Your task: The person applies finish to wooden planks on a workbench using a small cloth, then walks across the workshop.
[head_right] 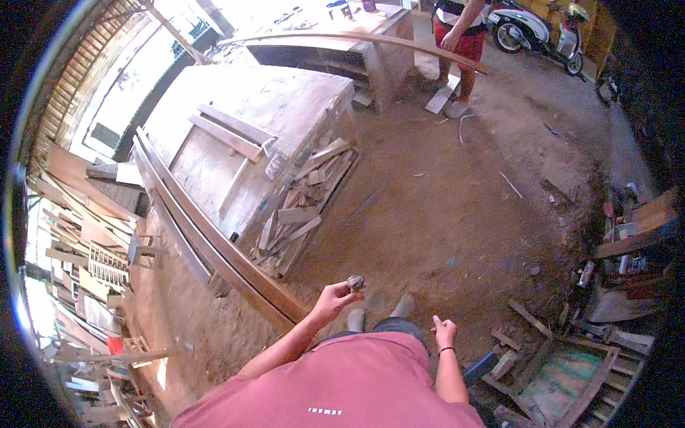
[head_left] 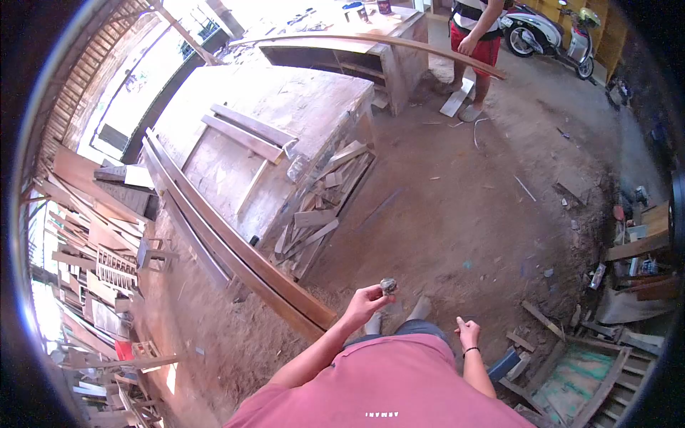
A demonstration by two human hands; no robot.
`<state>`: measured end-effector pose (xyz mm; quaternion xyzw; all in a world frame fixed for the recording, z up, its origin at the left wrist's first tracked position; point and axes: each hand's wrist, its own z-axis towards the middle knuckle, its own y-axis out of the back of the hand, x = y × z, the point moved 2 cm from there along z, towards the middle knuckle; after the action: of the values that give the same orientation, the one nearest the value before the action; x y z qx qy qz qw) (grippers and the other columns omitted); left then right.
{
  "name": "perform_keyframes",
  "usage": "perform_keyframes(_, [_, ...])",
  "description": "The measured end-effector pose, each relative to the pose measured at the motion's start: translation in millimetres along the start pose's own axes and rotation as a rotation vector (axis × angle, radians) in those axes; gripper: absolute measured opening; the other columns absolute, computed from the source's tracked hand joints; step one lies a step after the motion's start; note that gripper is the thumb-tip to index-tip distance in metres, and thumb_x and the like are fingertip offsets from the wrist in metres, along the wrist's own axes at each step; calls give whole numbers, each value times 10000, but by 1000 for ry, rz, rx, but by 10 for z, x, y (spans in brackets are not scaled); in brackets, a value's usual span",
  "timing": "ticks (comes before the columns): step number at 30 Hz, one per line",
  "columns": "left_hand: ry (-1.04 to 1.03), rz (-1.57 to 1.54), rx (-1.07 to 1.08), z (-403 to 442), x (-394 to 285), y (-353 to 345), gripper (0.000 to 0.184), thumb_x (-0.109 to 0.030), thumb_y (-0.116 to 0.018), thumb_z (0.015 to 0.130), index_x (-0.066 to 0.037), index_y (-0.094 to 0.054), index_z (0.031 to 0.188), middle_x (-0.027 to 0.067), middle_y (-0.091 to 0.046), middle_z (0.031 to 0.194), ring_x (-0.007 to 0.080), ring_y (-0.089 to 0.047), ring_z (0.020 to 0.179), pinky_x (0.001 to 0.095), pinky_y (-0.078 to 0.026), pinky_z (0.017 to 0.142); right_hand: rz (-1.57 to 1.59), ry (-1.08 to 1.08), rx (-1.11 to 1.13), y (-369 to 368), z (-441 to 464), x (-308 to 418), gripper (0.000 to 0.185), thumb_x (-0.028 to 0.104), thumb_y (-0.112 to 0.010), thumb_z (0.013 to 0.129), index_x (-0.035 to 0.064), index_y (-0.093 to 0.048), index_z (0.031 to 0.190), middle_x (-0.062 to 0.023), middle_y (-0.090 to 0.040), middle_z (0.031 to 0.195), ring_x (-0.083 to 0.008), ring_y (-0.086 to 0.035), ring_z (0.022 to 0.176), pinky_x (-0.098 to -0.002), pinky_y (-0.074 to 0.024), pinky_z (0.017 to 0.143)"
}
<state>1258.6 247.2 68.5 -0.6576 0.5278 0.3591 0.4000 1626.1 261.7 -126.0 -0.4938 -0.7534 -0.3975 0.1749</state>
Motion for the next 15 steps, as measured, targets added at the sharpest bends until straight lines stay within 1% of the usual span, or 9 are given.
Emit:
perform_keyframes(1, [2,40,13,66,-32,-40,322,-156,-632,850,-8,-593,1133,9,-626,994,94,-566,902,258,-440,833,86,-67,5,50,33,13,245,184,-630,834,41,-566,645,-80,-619,576,-122,-572,504,-264,-450,493])
perform_keyframes(2, [-2,38,15,132,-72,-93,322,-156,-632,850,-8,-593,1133,9,-626,994,94,-566,902,258,-440,833,179,-90,5,131,50,31,222,163,-599,856,27,-587,681,-78,-620,579,-124,-583,551,-263,-454,531])
perform_keyframes(3, [0,33,26,209,-109,-137,326,-167,-634,849,-10,-595,1132,6,-627,989,91,-564,904,254,-436,834,178,-84,2,149,64,53,222,163,-599,856,27,-587,681,-78,-620,579,-124,-583,551,-263,-454,531])
perform_keyframes(5, [-3,22,34,354,-192,-212,330,-178,-636,848,-11,-597,1130,3,-629,983,88,-561,907,249,-432,835,386,10,-63,215,63,42,173,159,-563,880,13,-618,803,-66,-601,568,-127,-583,564,-243,-450,530])
perform_keyframes(6, [-24,22,14,432,-239,-237,294,-165,-632,848,-6,-606,1094,0,-632,950,77,-557,887,245,-432,829,334,35,-20,273,69,38,171,163,-548,890,14,-607,948,-59,-595,589,-124,-580,547,-239,-442,500])
perform_keyframes(7, [-48,22,-6,506,-266,-259,260,-151,-629,848,0,-616,1059,-3,-635,917,67,-552,867,242,-432,822,329,45,-19,345,87,48,171,163,-548,890,14,-607,948,-59,-595,589,-124,-580,547,-239,-442,500])
perform_keyframes(9, [-92,68,-53,690,-220,-211,264,-154,-628,848,-6,-618,1066,-8,-635,914,66,-553,856,241,-433,821,245,-26,88,485,190,113,159,165,-510,905,39,-592,959,-41,-593,622,-107,-557,521,-241,-435,478])
perform_keyframes(11, [-123,38,-58,840,-180,-120,335,-185,-645,841,-18,-603,1128,-2,-630,1011,87,-554,919,254,-432,844,241,-18,120,590,259,271,154,175,-517,904,45,-588,948,-35,-587,622,-104,-549,507,-243,-430,469])
perform_keyframes(15, [-129,-37,-154,946,-312,91,302,-164,-619,862,-5,-602,1118,1,-622,1033,80,-554,936,264,-444,854,250,55,175,704,306,860,151,190,-525,904,49,-578,920,-23,-571,607,-109,-559,510,-248,-449,491])
